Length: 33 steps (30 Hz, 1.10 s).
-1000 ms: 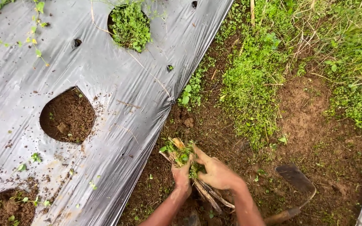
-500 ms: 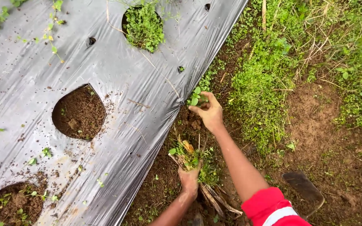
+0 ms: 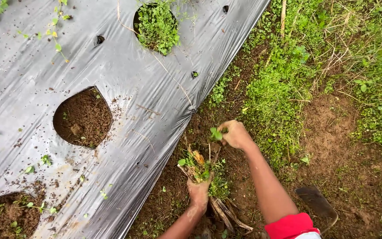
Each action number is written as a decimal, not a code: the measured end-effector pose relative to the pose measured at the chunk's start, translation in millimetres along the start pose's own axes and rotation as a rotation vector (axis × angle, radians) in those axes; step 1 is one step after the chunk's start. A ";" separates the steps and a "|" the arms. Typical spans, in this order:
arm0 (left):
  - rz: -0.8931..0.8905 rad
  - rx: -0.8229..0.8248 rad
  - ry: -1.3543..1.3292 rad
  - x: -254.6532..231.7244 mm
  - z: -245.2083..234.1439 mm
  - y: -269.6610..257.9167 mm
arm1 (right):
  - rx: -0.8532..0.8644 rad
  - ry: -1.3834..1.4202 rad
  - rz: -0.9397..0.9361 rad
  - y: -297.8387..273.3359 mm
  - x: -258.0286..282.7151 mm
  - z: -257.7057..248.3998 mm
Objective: The person is kneeling on the ground and pulling weeds by hand from the soil next to a plastic-covered garden bed. They gather the removed weeds into a bundle in their left hand.
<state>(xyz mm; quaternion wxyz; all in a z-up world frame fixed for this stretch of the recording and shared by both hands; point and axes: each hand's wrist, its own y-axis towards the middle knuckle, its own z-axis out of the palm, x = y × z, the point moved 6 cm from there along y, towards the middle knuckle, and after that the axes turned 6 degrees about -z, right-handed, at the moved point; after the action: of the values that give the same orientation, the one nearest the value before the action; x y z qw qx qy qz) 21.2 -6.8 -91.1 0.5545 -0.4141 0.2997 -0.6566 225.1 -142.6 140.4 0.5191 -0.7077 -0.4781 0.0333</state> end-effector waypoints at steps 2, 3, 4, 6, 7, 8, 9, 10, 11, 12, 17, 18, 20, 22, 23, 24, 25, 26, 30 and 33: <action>-0.046 0.045 -0.018 1.5 -2.1 1.5 | -0.398 0.298 -0.274 0.3 14.2 -29.5; -0.045 0.048 -0.018 1.3 -1.6 4.0 | -0.399 0.298 -0.276 12.7 16.9 -27.1; -0.050 0.039 -0.033 1.6 -3.1 5.8 | -0.533 0.653 -0.303 22.0 14.5 -30.6; -0.055 0.027 -0.049 1.8 -7.2 6.2 | -0.659 1.011 -0.320 31.4 15.3 -26.2; -0.032 -0.007 -0.022 0.5 -11.4 4.5 | -0.622 0.886 -0.403 30.6 27.8 -22.5; -0.010 -0.031 0.006 -0.5 -9.3 7.2 | -0.588 0.759 -0.493 31.5 43.8 -21.8; -0.011 -0.024 0.007 1.5 -1.3 7.2 | -0.591 0.759 -0.500 45.1 43.9 -20.0; 0.009 -0.063 0.012 0.6 -1.5 2.8 | -0.721 0.749 -0.425 54.7 34.9 -17.4; 0.029 -0.102 0.016 -0.7 -1.6 -1.2 | -0.850 0.735 -0.348 63.8 26.2 -13.9; 0.032 -0.102 0.015 -2.7 -8.2 2.6 | -0.846 0.736 -0.348 74.3 14.7 -11.4; -0.005 -0.014 0.045 -5.3 -24.6 21.5 | -0.681 0.956 -0.253 81.4 -31.1 -0.2; -0.006 -0.010 0.044 -3.5 -11.2 13.0 | -0.682 0.955 -0.258 69.8 -32.7 -7.7; 0.008 -0.103 -0.053 0.4 2.9 -8.1 | -0.228 0.634 -0.211 54.3 -29.9 2.1; -0.016 -0.081 -0.038 0.9 -1.5 -2.2 | -0.126 0.461 -0.125 31.4 -18.9 -4.6; -0.037 -0.052 -0.022 1.9 -1.3 1.1 | -0.026 0.289 -0.046 19.4 -14.9 -6.4; -0.039 -0.051 -0.020 2.0 -3.7 2.0 | -0.028 0.291 -0.046 30.6 -20.5 -4.0; -0.010 -0.058 0.013 0.4 -6.5 2.3 | -0.260 0.326 -0.145 39.7 -22.6 -15.9; 0.022 -0.062 0.045 -2.5 -7.1 3.7 | -0.493 0.358 -0.245 46.5 -23.4 -27.5; 0.064 -0.133 0.066 -7.9 -25.1 18.4 | -0.707 0.511 -0.545 79.3 -5.7 -34.2; -0.072 -0.131 -0.174 1.2 -19.3 15.4 | -0.588 1.525 -0.593 121.3 -27.8 -18.5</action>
<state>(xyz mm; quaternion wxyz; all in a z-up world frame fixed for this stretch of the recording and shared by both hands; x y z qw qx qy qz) 11.6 -12.4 -113.2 0.5262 -0.5153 0.2779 -0.6167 298.0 -175.9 43.4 0.4812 -0.4885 -0.1537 -0.7114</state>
